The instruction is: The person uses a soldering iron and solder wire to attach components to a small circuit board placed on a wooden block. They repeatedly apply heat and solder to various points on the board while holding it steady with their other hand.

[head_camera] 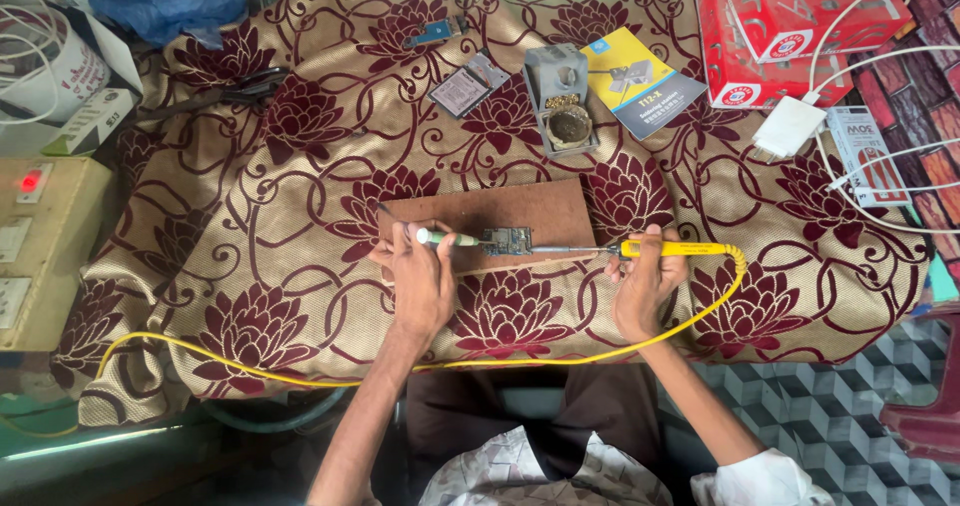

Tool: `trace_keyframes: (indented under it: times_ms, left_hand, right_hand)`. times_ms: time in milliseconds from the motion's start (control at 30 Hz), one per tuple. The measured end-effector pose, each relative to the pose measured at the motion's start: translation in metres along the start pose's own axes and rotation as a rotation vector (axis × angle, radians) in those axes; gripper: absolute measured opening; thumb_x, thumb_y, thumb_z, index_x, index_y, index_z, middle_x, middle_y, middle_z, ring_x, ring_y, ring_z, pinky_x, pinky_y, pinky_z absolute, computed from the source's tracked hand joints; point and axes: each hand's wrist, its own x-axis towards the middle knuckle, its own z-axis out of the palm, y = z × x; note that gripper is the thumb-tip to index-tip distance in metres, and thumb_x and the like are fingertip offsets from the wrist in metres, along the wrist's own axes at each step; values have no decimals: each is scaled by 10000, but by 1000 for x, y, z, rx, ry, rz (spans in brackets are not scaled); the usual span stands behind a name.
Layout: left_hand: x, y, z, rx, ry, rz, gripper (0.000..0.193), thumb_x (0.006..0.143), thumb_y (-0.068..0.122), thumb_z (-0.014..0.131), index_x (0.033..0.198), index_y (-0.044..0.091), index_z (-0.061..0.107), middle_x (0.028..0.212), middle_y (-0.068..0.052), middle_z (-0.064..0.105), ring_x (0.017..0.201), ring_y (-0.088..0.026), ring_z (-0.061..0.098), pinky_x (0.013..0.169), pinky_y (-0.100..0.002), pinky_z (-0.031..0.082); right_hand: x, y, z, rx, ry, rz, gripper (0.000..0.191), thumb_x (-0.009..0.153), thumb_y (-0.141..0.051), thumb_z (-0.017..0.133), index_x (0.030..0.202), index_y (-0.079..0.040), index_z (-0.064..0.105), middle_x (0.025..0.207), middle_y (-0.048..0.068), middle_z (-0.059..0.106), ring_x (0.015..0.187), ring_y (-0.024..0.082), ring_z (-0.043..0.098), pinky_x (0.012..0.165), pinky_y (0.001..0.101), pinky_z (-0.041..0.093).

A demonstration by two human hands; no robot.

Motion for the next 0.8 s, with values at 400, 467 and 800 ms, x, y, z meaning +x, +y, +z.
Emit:
trace_keyframes:
  times_ms: [400, 467, 800]
  left_hand:
    - [1, 0, -1, 4, -13, -8, 257, 1089, 285, 467, 1073, 76, 617, 856, -87, 507, 919, -236, 407, 882, -454, 230]
    - [1, -1, 1, 1, 9, 1, 273, 1097, 295, 452, 1072, 73, 610, 871, -82, 496, 923, -230, 401, 880, -455, 226]
    - [-2, -4, 4, 18, -6, -14, 314, 1119, 319, 400, 1063, 78, 595, 874, -74, 457, 932, -218, 380, 886, -450, 234]
  right_hand:
    - [2, 1, 4, -22, 21, -4, 317, 1097, -288, 550, 938, -13, 561, 627, 15, 471, 491, 140, 577, 422, 252, 417]
    - [2, 2, 3, -37, 8, 10, 313, 1101, -282, 550, 950, -8, 565, 634, 10, 472, 505, 136, 587, 454, 265, 466]
    - [2, 3, 3, -96, -52, -13, 309, 1095, -277, 579, 964, 3, 565, 665, 21, 486, 542, 155, 614, 492, 270, 494]
